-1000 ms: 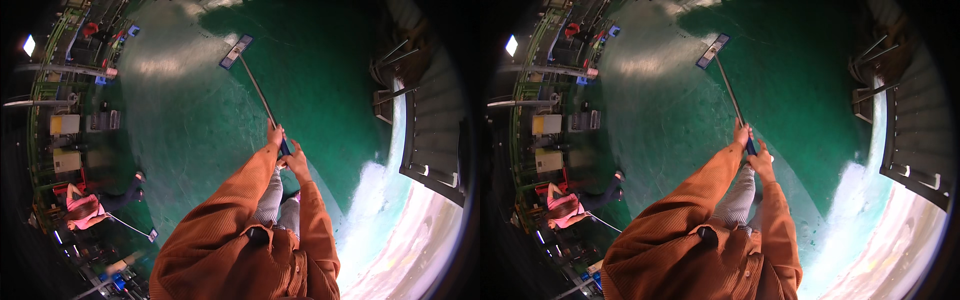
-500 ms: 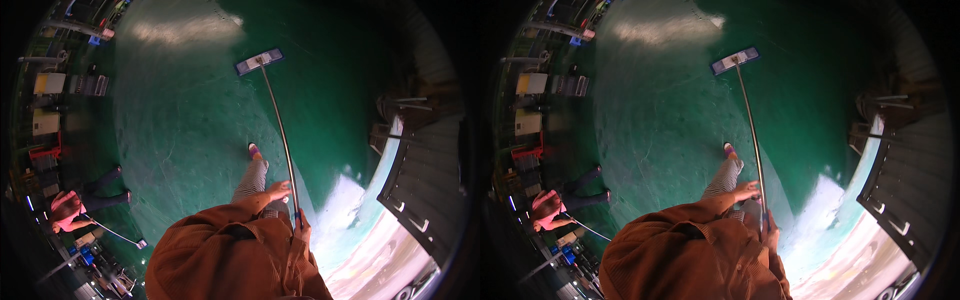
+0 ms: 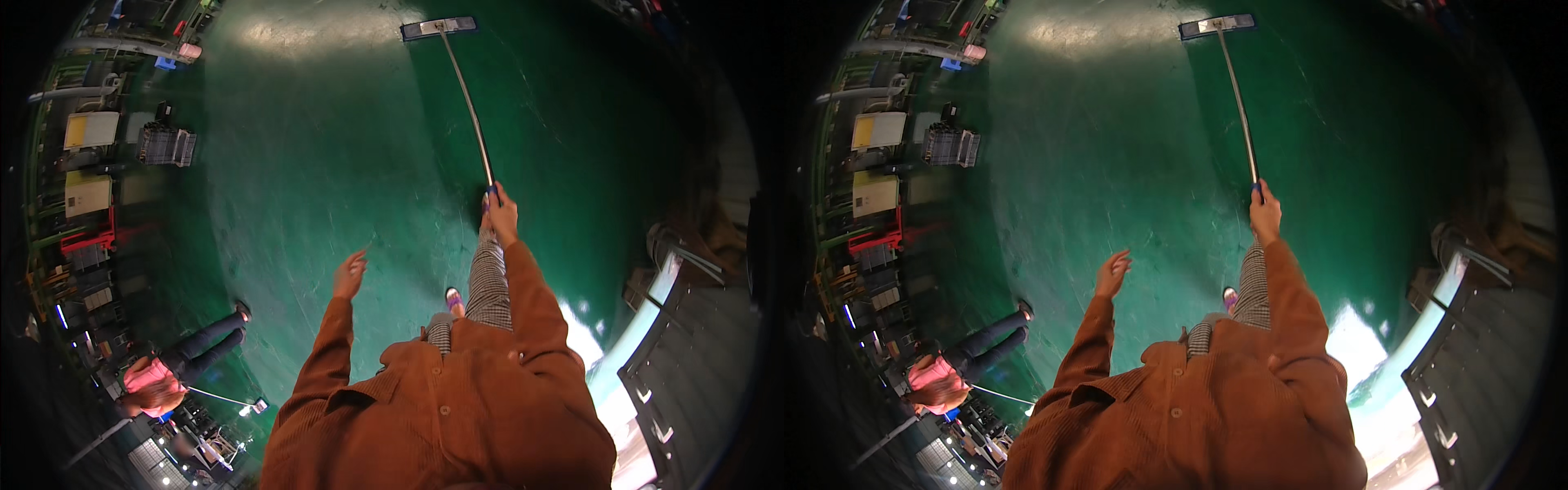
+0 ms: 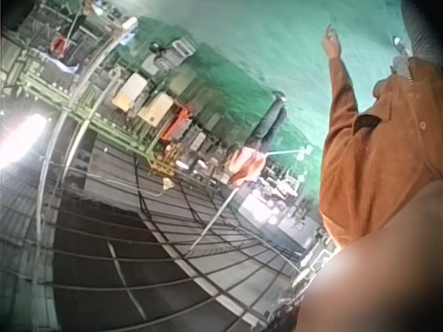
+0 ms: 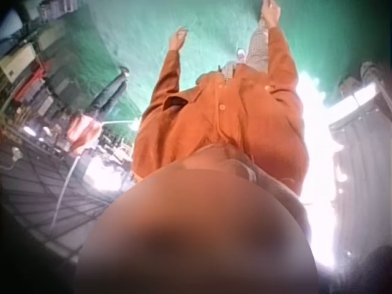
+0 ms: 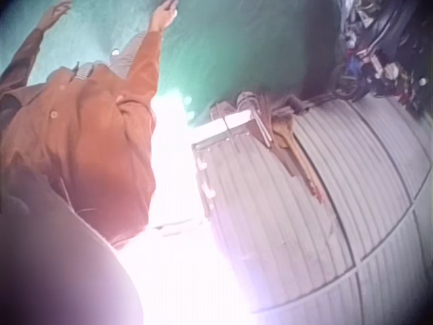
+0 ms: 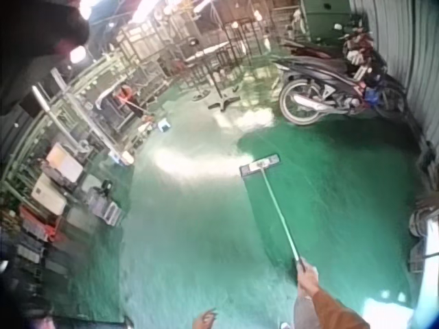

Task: The person mops a green-painted floor in a workshop using a flat mop. They move a wooden stool to access areas underneath, then continue mopping around parked motorcycles and equipment. Later, they pour water from a red scoop onto the floor and continue mopping the wet area.

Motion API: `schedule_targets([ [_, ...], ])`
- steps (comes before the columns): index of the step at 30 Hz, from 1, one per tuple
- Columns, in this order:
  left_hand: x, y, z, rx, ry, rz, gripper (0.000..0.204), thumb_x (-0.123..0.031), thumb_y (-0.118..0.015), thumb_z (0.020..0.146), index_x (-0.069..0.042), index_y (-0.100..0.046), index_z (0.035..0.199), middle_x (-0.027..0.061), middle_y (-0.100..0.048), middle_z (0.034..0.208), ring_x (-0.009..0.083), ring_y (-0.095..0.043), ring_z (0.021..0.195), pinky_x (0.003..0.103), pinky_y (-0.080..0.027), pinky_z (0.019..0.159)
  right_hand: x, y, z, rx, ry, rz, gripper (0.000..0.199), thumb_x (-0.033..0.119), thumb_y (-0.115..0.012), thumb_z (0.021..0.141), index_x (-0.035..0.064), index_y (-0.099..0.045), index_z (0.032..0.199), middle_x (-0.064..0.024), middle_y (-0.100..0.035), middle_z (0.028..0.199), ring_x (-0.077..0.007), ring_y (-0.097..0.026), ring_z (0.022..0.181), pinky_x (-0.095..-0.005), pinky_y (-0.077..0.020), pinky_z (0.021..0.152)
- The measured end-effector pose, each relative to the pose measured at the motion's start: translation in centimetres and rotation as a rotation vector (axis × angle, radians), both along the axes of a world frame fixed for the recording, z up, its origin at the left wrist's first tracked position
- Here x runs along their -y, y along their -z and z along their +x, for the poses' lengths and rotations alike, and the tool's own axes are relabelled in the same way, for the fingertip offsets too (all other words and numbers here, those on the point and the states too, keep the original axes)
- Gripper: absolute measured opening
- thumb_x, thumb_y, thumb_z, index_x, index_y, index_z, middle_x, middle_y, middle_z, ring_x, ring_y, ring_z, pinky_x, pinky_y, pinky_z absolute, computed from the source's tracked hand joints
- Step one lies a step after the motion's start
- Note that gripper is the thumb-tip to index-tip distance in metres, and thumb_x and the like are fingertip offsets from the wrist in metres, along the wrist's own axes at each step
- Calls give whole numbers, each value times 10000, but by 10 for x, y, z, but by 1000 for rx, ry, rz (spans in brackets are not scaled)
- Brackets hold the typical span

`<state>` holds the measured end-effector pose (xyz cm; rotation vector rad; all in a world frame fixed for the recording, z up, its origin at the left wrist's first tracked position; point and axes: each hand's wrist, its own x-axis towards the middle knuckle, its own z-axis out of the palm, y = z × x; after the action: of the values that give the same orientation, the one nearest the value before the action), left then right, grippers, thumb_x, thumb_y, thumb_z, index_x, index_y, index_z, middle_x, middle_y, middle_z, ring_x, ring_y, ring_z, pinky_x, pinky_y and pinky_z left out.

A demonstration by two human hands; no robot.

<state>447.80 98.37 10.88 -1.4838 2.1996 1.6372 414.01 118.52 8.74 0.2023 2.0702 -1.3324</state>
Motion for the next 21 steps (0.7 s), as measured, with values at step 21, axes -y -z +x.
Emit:
schedule_targets([
  [21,355,-23,-192,347,-644,357,392,-310,-595,844,-104,-540,1174,37,-620,866,159,-592,678,274,-449,530,726,-10,-531,124,200,42,381,313,-482,883,265,-499,1260,-20,-479,552,-123,-429,404,-274,-354,353],
])
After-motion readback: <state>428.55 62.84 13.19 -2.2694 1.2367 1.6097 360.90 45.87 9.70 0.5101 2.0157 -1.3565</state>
